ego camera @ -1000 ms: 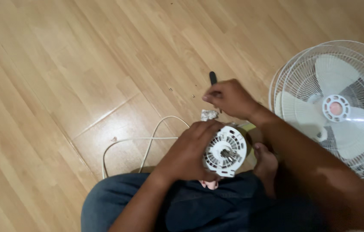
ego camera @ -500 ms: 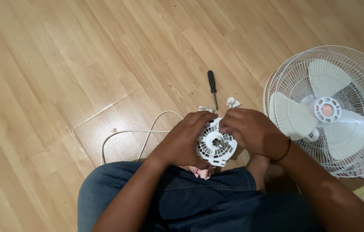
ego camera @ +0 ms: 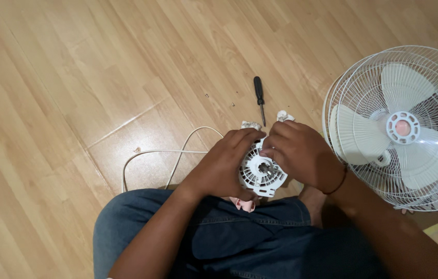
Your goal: The person assembles a small electric fan by attaching the motor housing to the base, securing it with a screwdriver, and then fitting the front wire cage. The person handles the motor, screws, and cage components to complete the assembly.
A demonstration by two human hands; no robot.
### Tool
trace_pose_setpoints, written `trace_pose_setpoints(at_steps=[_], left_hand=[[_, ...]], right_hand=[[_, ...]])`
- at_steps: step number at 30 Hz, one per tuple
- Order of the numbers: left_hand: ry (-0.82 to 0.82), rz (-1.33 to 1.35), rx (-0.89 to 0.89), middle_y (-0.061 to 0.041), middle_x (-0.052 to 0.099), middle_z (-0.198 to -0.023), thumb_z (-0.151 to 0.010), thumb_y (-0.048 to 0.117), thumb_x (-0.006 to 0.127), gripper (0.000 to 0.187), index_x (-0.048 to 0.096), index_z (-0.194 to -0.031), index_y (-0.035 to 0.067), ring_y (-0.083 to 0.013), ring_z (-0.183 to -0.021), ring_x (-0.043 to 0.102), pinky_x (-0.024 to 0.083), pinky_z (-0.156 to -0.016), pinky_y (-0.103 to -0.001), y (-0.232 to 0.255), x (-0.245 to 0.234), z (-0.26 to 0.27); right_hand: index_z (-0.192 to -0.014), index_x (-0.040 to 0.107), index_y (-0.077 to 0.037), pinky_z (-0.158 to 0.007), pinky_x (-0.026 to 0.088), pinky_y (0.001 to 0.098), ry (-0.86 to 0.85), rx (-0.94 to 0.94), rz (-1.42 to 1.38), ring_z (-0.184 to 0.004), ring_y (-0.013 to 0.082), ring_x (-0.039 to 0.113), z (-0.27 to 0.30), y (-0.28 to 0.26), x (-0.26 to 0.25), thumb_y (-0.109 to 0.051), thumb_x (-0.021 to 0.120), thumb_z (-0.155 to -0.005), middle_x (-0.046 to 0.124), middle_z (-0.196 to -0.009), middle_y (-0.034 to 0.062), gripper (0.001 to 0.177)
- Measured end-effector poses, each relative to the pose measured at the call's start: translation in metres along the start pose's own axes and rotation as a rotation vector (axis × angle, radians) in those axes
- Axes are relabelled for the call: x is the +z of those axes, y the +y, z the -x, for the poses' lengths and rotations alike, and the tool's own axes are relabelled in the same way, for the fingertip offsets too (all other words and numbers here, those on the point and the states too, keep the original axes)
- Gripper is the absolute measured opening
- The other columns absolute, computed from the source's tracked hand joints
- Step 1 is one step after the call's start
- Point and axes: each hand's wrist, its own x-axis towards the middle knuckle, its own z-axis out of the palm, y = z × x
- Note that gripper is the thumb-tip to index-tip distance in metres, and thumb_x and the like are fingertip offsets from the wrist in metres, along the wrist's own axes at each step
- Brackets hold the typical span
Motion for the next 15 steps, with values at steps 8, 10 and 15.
trace_pose_setpoints(at_steps=[8,10,15], left_hand=[[0.007,-0.008,0.016,-0.019,0.054,-0.142,-0.043,0.027,0.096,0.113,0.049,-0.143,0.004,-0.0403,-0.134,0.051,0.044,-0.114,-0.045,0.002,0.0,-0.001],[-0.008,-0.01,-0.003,-0.019,0.054,-0.142,-0.042,0.027,0.096,0.114,0.049,-0.143,0.005,-0.0404,-0.134,0.051,0.044,-0.113,-0.045,0.002,-0.001,-0.001],[-0.014,-0.012,-0.022,-0.019,0.054,-0.142,-0.042,0.027,0.096,0.116,0.048,-0.145,0.005,-0.0402,-0.133,0.051,0.044,-0.113,-0.045,0.001,0.0,0.0]], right_hand=[[-0.097,0.075,-0.006,-0.077,0.049,0.0393,-0.008,-0.088,0.023,-0.085,0.0261,0.063,0.01,0.009,-0.011,-0.012,0.071,-0.081,0.066,-0.093,0.008,0.017],[-0.095,0.073,-0.005,-0.079,0.048,0.0398,-0.008,-0.156,0.094,-0.088,0.0257,0.063,0.009,0.005,-0.01,-0.015,0.073,-0.082,0.065,-0.091,0.0079,0.016],[-0.094,0.073,-0.005,-0.079,0.048,0.0384,0.017,-0.181,0.131,-0.087,0.0238,0.063,0.006,-0.001,-0.003,-0.014,0.074,-0.082,0.064,-0.089,0.0061,0.015]])
